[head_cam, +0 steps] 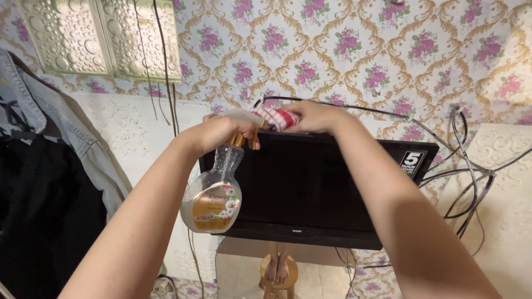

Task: Cleaning a television screen using a spray bottle and a cloth.

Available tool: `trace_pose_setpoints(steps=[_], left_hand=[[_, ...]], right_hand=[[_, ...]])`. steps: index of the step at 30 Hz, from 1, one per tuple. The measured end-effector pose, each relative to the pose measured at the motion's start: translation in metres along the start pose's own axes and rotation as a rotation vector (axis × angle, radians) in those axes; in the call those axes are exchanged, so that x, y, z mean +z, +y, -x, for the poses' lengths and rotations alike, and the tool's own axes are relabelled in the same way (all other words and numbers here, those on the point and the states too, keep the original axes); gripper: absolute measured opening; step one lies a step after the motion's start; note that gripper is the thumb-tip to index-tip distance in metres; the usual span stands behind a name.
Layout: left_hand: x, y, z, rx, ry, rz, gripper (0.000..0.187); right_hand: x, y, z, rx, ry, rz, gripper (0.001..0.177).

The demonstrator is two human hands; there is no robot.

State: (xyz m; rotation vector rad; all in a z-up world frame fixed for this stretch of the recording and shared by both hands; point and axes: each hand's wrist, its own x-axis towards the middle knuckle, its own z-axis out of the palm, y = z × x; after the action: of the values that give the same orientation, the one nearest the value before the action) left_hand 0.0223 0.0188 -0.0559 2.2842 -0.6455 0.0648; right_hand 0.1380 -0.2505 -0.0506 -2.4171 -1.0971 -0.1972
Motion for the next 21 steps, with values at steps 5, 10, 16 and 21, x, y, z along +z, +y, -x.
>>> trace_pose_setpoints(steps=[5, 10, 16, 21], left_hand=[[0.001, -0.024, -0.016, 0.060, -0.040, 0.061, 0.033], [0.001, -0.013, -0.011, -0.028, 0.003, -0.013, 0.037], [0.002, -0.030, -0.021, 0.122, -0.097, 0.312, 0.047], [0.002, -0.001, -0.001, -0.046, 0.018, -0.012, 0.046]], right_hand=[[0.010, -0.014, -0.003, 0.099, 0.057, 0.149, 0.049], [0.010, -0.016, -0.002, 0.104, 0.173, 0.092, 0.053], [-0.021, -0.032, 0.011, 0.127, 0.627, -0.132, 0.036], [-0.085, -0.096, 0.060, 0.406, 0.469, -0.047, 0.041]])
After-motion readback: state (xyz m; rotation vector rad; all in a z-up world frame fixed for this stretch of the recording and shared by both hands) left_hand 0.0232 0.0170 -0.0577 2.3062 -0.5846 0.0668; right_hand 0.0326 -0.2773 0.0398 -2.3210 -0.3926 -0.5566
